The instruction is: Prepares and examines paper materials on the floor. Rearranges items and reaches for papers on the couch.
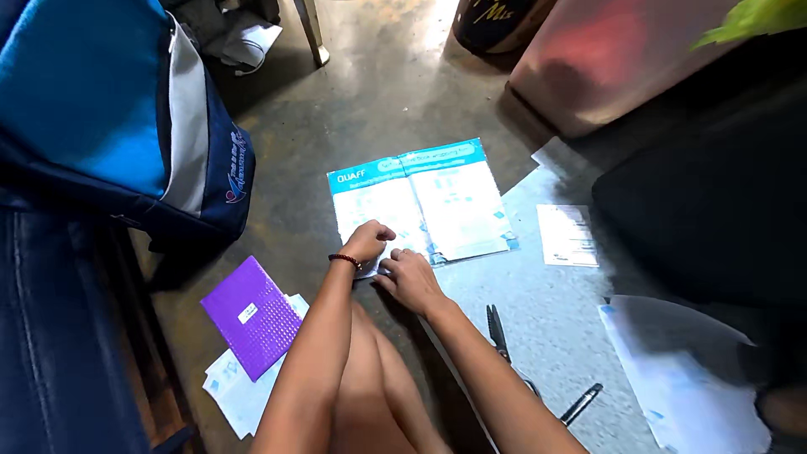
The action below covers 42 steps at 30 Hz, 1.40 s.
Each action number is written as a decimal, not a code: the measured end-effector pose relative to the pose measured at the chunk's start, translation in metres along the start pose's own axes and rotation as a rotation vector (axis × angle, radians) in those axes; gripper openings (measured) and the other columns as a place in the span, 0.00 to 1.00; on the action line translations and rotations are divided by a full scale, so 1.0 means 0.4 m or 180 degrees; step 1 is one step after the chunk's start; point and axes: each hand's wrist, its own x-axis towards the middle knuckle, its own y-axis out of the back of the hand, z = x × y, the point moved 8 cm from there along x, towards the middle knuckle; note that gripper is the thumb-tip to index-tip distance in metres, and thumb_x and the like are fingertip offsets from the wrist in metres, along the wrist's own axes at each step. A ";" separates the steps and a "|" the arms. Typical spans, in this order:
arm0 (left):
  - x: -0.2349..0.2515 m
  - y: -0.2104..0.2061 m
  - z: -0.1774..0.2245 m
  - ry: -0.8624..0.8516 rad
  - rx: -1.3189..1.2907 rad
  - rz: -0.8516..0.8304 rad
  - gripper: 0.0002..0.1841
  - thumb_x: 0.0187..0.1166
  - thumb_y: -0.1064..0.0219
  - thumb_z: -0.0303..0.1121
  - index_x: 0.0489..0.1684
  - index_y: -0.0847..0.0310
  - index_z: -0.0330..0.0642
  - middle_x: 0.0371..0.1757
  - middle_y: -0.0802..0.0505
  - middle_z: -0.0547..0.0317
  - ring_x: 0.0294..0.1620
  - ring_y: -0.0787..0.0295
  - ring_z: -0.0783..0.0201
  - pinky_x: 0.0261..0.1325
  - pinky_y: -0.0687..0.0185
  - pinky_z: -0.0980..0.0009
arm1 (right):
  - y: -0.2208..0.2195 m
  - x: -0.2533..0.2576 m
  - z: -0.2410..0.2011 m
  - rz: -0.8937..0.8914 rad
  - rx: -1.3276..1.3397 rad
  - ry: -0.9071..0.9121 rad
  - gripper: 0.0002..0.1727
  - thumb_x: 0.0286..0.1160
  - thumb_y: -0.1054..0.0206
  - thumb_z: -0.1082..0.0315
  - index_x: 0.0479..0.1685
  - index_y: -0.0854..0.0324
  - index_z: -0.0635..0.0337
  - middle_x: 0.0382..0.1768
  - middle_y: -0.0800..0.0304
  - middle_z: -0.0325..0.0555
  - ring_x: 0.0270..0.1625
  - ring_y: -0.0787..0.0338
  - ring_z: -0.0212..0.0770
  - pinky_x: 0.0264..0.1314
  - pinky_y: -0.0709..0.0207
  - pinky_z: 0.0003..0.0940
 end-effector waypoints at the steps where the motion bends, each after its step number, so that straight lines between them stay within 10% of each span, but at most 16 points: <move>1: -0.003 0.001 0.002 -0.0055 -0.0065 -0.0009 0.16 0.81 0.41 0.17 0.63 0.15 0.28 0.63 0.13 0.35 0.66 0.16 0.47 0.74 0.25 0.54 | -0.008 0.009 -0.007 -0.0056 0.0065 -0.0014 0.19 0.84 0.36 0.59 0.50 0.11 0.69 0.58 0.13 0.66 0.64 0.16 0.65 0.67 0.28 0.60; 7: 0.008 -0.007 -0.005 -0.0066 -0.0146 -0.0010 0.17 0.75 0.34 0.16 0.62 0.16 0.28 0.57 0.15 0.37 0.57 0.18 0.50 0.64 0.22 0.58 | -0.019 0.027 -0.031 -0.0059 0.0338 -0.0361 0.17 0.86 0.39 0.66 0.57 0.14 0.73 0.59 0.12 0.66 0.69 0.17 0.63 0.74 0.31 0.58; 13: 0.004 -0.010 -0.002 -0.0065 -0.0010 0.0127 0.16 0.74 0.33 0.17 0.59 0.14 0.30 0.54 0.16 0.38 0.53 0.19 0.47 0.60 0.22 0.54 | -0.012 -0.048 -0.043 0.1768 0.0419 0.0887 0.08 0.67 0.33 0.78 0.30 0.07 0.63 0.36 0.07 0.55 0.45 0.10 0.60 0.52 0.22 0.56; 24: -0.008 -0.054 0.065 -0.0211 0.0994 0.0247 0.32 0.57 0.13 0.48 0.58 0.15 0.38 0.59 0.15 0.41 0.63 0.19 0.42 0.64 0.21 0.44 | -0.066 -0.155 -0.026 0.2006 0.0131 0.1154 0.17 0.68 0.37 0.80 0.54 0.10 0.71 0.52 0.06 0.60 0.56 0.06 0.57 0.65 0.15 0.45; 30: 0.010 -0.108 0.124 -0.0915 0.0681 0.0058 0.24 0.61 0.19 0.28 0.60 0.13 0.38 0.68 0.16 0.39 0.70 0.23 0.41 0.71 0.26 0.45 | 0.058 -0.225 0.059 0.3109 0.0452 0.0619 0.13 0.64 0.36 0.78 0.42 0.08 0.70 0.44 0.04 0.59 0.51 0.05 0.54 0.60 0.13 0.45; 34: 0.020 -0.131 0.118 -0.0857 0.0751 -0.0129 0.29 0.62 0.23 0.25 0.70 0.15 0.44 0.85 0.28 0.42 0.81 0.32 0.38 0.79 0.34 0.42 | 0.121 -0.138 0.206 0.1721 0.0205 -0.0527 0.18 0.69 0.39 0.84 0.55 0.09 0.69 0.64 0.12 0.66 0.73 0.19 0.70 0.76 0.30 0.64; 42: 0.028 -0.149 0.115 -0.0433 0.0906 -0.0319 0.30 0.73 0.38 0.24 0.78 0.18 0.59 0.95 0.43 0.54 0.88 0.43 0.39 0.82 0.44 0.38 | 0.153 -0.067 0.265 0.0451 -0.0376 -0.0305 0.11 0.80 0.41 0.77 0.44 0.11 0.74 0.54 0.12 0.67 0.66 0.17 0.67 0.72 0.28 0.59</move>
